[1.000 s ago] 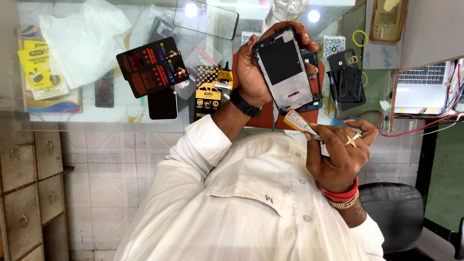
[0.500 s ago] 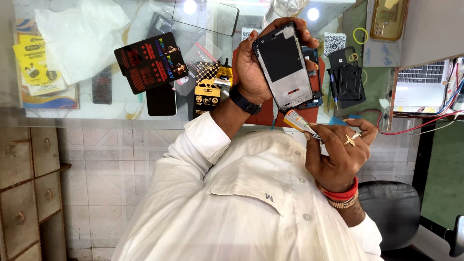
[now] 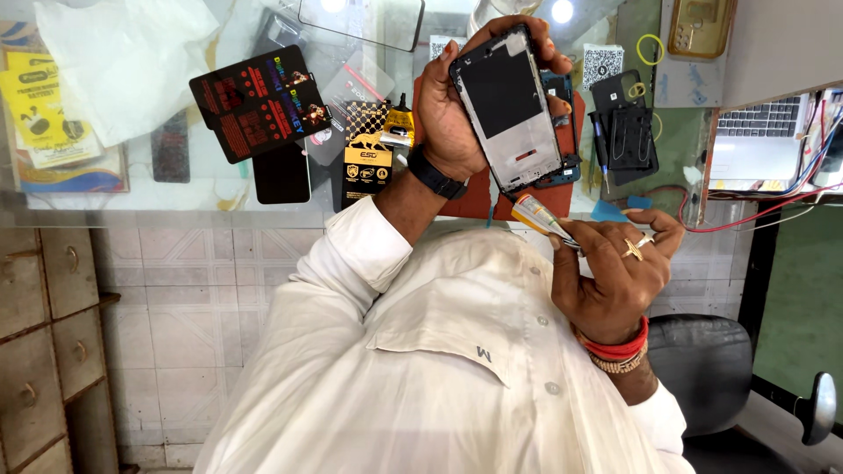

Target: The person opens a small adhesive tube, then squeezes and spreads adhesive along the edge of a disassembled smartphone frame, rotating the phone to reach different sides while a customer sits nearby at the counter.

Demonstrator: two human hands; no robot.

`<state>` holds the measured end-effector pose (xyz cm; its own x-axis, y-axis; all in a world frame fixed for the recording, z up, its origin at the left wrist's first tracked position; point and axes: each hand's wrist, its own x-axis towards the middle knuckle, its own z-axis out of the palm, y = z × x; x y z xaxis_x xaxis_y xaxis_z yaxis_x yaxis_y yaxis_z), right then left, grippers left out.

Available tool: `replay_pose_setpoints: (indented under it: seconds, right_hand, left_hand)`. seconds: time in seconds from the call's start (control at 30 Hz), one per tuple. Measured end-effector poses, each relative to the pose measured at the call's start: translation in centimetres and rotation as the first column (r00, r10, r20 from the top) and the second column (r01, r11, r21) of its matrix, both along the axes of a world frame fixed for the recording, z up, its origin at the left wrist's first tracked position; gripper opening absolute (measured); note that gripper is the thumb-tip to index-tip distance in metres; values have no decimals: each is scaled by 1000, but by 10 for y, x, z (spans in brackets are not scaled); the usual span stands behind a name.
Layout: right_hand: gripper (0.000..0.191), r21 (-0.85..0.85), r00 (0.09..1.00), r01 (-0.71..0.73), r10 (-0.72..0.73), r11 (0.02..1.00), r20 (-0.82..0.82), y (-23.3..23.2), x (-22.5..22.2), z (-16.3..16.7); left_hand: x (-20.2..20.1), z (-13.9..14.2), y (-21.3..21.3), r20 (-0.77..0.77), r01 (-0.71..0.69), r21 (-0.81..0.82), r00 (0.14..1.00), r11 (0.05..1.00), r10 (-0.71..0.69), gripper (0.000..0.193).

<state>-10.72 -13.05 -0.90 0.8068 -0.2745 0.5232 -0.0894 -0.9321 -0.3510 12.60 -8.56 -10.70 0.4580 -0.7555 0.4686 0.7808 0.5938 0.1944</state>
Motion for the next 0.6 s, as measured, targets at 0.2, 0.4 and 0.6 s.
replay_pose_setpoints:
  seconds: [0.2, 0.4, 0.6]
  right_hand:
    - [10, -1, 1000, 3, -3, 1000, -6, 0, -2, 2]
    - [9, -5, 999, -32, 32, 999, -7, 0, 0, 2]
    - [10, -21, 1000, -6, 5, 1000, -24, -1, 0, 4]
  left_hand:
    - [1, 0, 0, -3, 9, -5, 1000, 1000, -9, 69]
    - [1, -1, -1, 15, -6, 1, 1000, 1000, 6, 69]
    - [1, -1, -1, 6, -17, 4, 1000, 1000, 17, 69]
